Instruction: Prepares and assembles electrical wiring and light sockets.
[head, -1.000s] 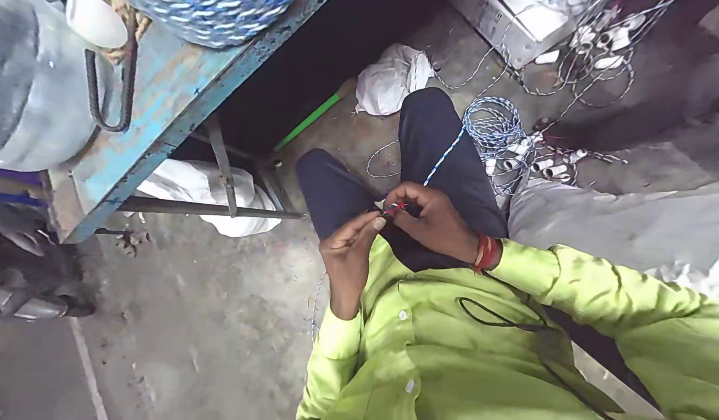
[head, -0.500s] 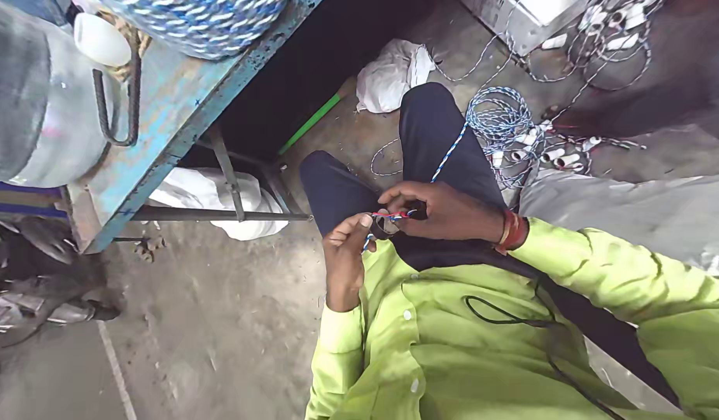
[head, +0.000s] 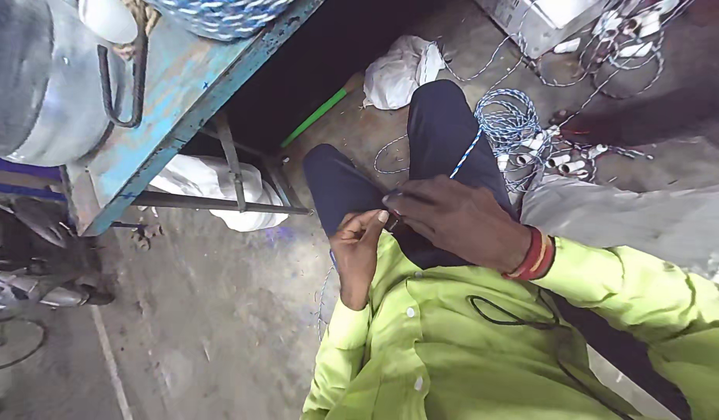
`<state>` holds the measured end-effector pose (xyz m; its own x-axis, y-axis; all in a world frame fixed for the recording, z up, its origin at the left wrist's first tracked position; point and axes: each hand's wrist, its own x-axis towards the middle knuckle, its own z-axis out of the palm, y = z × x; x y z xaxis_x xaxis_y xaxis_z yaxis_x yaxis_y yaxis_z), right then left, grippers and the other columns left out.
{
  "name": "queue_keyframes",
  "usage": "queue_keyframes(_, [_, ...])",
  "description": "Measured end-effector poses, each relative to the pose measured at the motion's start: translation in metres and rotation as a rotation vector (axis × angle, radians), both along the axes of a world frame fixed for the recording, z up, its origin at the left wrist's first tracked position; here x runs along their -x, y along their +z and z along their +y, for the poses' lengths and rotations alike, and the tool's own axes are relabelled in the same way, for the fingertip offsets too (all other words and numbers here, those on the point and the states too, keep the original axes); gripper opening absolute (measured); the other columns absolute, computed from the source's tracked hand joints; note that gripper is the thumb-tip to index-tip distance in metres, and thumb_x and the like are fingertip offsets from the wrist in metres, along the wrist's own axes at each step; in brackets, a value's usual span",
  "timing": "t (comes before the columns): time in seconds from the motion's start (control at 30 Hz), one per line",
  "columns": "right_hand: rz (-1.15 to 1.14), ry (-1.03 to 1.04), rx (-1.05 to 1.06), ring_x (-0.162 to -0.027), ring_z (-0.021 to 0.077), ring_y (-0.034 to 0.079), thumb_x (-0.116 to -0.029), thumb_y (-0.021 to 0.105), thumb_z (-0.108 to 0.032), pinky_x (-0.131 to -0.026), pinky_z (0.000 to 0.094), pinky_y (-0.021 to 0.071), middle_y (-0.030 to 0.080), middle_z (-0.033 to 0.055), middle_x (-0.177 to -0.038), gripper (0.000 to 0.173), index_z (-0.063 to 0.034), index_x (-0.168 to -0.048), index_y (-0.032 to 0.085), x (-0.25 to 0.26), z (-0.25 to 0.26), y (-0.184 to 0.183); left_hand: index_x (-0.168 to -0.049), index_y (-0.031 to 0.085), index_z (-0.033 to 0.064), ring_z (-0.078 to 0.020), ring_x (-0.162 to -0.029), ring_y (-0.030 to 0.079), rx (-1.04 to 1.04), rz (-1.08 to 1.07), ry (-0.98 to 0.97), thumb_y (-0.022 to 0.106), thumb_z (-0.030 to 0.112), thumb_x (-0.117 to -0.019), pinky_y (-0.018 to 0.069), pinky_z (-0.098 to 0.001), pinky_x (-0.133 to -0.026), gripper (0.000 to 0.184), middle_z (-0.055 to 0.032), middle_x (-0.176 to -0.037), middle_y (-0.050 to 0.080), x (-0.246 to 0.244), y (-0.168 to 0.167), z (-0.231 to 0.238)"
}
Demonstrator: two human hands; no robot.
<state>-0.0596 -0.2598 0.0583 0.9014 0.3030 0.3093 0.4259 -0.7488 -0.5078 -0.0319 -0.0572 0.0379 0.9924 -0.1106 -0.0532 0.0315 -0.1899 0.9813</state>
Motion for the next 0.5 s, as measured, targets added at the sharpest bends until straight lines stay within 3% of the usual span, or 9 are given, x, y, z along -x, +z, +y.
queue_keyframes(0.1, [-0.302, 0.273, -0.053, -0.105, 0.0306, 0.064, -0.0994, 0.061, -0.010, -0.085, 0.0455, 0.0518, 0.070, 0.0081, -0.110, 0.023, -0.0183, -0.113, 0.077, -0.011, -0.004, -0.016, -0.092, 0.079, 0.0043, -0.0076, -0.059, 0.058, 0.066, 0.095, -0.027, 0.071, 0.005, -0.0912, 0.0520, -0.0222, -0.054, 0.008, -0.0026, -0.082, 0.069, 0.000, 0.001, -0.001])
queue_keyframes(0.2, [-0.331, 0.289, -0.270, -0.106, 0.0231, 0.066, -0.0995, 0.061, -0.008, -0.097, 0.0407, 0.0525, 0.073, 0.0048, -0.103, 0.019, -0.0130, -0.103, 0.079, -0.016, -0.005, -0.027, -0.091, 0.077, 0.0017, -0.0046, -0.055, 0.057, 0.192, 0.224, -0.064, 0.066, 0.003, -0.0949, 0.0498, -0.0196, -0.053, 0.012, -0.0023, -0.071, 0.068, 0.000, 0.004, -0.004])
queue_keyframes(0.27, [-0.181, 0.138, -0.523, -0.100, 0.0142, 0.071, -0.0951, 0.058, -0.001, -0.091, 0.0299, 0.0585, 0.076, 0.0068, -0.102, 0.023, -0.0046, -0.103, 0.079, -0.014, -0.003, -0.027, -0.092, 0.077, 0.0037, -0.0036, -0.058, 0.056, 0.218, 0.212, -0.139, 0.063, 0.007, -0.0984, 0.0495, -0.0192, -0.056, 0.016, -0.0003, -0.072, 0.067, -0.001, 0.002, -0.003])
queue_keyframes(0.37, [0.111, -0.048, -0.784, -0.079, 0.0028, 0.068, -0.0964, 0.056, 0.001, -0.071, 0.0210, 0.0592, 0.075, 0.0026, -0.095, 0.024, -0.0011, -0.112, 0.074, -0.013, -0.002, -0.025, -0.094, 0.077, 0.0075, -0.0037, -0.067, 0.056, 0.125, 0.058, -0.273, 0.060, 0.013, -0.1012, 0.0491, -0.0212, -0.061, 0.019, 0.0017, -0.087, 0.069, -0.007, -0.001, 0.001])
queue_keyframes(0.5, [0.251, -0.151, -0.779, -0.066, 0.0014, 0.065, -0.1047, 0.054, -0.011, -0.058, 0.0202, 0.0576, 0.072, -0.0021, -0.084, 0.019, -0.0044, -0.115, 0.069, -0.013, 0.001, -0.021, -0.099, 0.076, 0.0045, -0.0035, -0.081, 0.063, 0.059, -0.083, -0.386, 0.056, 0.010, -0.1017, 0.0536, -0.0215, -0.070, 0.021, 0.0002, -0.101, 0.071, -0.009, 0.000, 0.001])
